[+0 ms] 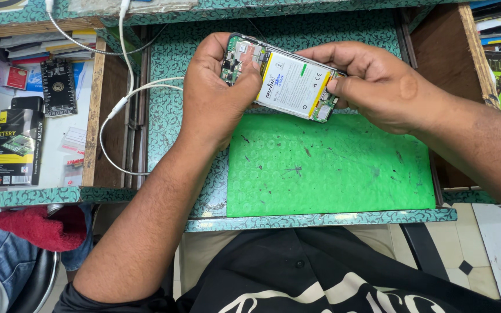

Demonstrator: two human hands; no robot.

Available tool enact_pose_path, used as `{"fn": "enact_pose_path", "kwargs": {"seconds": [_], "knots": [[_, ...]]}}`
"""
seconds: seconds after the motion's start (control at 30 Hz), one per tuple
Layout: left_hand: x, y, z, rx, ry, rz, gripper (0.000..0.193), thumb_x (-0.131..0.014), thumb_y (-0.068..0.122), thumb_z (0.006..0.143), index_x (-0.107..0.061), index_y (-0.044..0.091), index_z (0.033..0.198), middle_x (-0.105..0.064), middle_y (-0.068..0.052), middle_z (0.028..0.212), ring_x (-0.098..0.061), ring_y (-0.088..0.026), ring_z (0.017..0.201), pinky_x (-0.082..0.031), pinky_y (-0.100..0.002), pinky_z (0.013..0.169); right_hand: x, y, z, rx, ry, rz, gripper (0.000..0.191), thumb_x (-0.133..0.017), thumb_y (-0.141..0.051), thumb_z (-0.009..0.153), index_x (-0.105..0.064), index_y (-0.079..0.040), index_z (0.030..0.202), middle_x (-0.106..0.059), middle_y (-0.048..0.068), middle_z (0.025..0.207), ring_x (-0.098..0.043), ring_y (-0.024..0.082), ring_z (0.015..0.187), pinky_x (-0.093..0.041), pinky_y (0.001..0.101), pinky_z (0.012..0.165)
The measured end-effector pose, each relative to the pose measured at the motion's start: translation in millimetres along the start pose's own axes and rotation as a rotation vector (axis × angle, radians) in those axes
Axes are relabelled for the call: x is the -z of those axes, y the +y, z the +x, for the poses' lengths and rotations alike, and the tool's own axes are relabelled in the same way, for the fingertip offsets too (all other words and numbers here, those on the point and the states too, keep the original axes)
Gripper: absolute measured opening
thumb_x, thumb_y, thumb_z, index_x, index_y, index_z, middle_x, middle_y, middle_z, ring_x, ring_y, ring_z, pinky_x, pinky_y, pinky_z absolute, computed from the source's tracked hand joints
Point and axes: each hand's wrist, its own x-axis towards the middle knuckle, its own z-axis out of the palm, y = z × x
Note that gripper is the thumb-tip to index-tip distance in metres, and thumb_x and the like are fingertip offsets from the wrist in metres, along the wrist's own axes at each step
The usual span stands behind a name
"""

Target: The person repairs a disassembled smartphone on a green mat, handling the battery, small internal components and a flex cable, then uses a screwdriver to unscrew and work on the phone's internal parts.

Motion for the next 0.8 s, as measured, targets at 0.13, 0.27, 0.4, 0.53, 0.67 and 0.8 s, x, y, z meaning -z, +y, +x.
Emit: {"fn": "enact_pose_path", "kwargs": {"seconds": [0.13, 0.27, 0.4, 0.53, 0.67, 0.8], "knots": [[0.9, 3.5, -1.7, 0.006, -0.028, -0.076, 0.017, -0.067, 0.006, 0.1, -0.062, 0.001, 0.116, -0.069, -0.004, 0.104, -0.065, -0.007, 0.093, -0.057, -0.026, 0.085, 1.4, -1.2, -1.8, 0.064, -0.062, -0.008, 0.05, -0.046, -0.003, 0.102, -0.048, 0.0, 0.152, -0.067, 0.012, 0.132, -0.064, 0.014, 0.117, -0.053, 0.0301, 0.098], [0.5, 6.8, -2.5, 0.017, -0.016, 0.01, 0.018, -0.071, 0.01, 0.099, -0.067, 0.001, 0.115, -0.068, -0.003, 0.099, -0.063, -0.006, 0.089, -0.055, -0.025, 0.08, 1.8, -2.1, -3.2, 0.132, -0.127, -0.016, 0.049, -0.046, -0.003, 0.103, -0.047, 0.002, 0.152, -0.066, 0.012, 0.135, -0.064, 0.016, 0.123, -0.051, 0.0307, 0.106], [-0.7, 8.3, -1.8, 0.086, -0.009, 0.029, 0.017, -0.071, 0.012, 0.097, -0.068, 0.003, 0.11, -0.068, -0.001, 0.093, -0.063, -0.006, 0.083, -0.056, -0.025, 0.073, 1.9, -2.3, -1.9, 0.06, -0.107, -0.053, 0.051, -0.047, -0.002, 0.098, -0.05, 0.0, 0.149, -0.068, 0.012, 0.132, -0.066, 0.015, 0.12, -0.054, 0.0312, 0.102], [-1.0, 6.7, -2.1, 0.07, -0.059, 0.09, 0.016, -0.07, 0.011, 0.098, -0.068, 0.003, 0.112, -0.067, -0.002, 0.093, -0.062, -0.006, 0.083, -0.055, -0.024, 0.073, 3.5, -5.4, -2.7, 0.06, -0.125, -0.162, 0.055, -0.057, -0.008, 0.096, -0.05, -0.002, 0.15, -0.069, 0.011, 0.131, -0.065, 0.017, 0.117, -0.054, 0.0311, 0.097], [-2.6, 0.3, -2.6, 0.154, -0.132, -0.024, 0.016, -0.069, 0.008, 0.095, -0.065, 0.002, 0.109, -0.068, -0.004, 0.095, -0.065, -0.006, 0.085, -0.057, -0.024, 0.074, -2.7, -9.4, -8.3, 0.304, -0.122, -0.627, 0.084, -0.082, -0.026, 0.081, -0.045, 0.001, 0.151, -0.065, 0.019, 0.127, -0.064, 0.029, 0.116, -0.052, 0.0365, 0.095], [-1.1, -3.4, -2.4, 0.281, -0.218, -0.087, 0.015, -0.07, 0.007, 0.092, -0.063, 0.003, 0.105, -0.069, 0.0, 0.091, -0.066, -0.006, 0.081, -0.058, -0.025, 0.07, -13.6, -15.4, -10.7, 0.334, -0.115, -0.871, 0.091, -0.089, -0.033, 0.073, -0.043, 0.0, 0.144, -0.063, 0.025, 0.122, -0.065, 0.036, 0.107, -0.054, 0.0419, 0.085]]}}
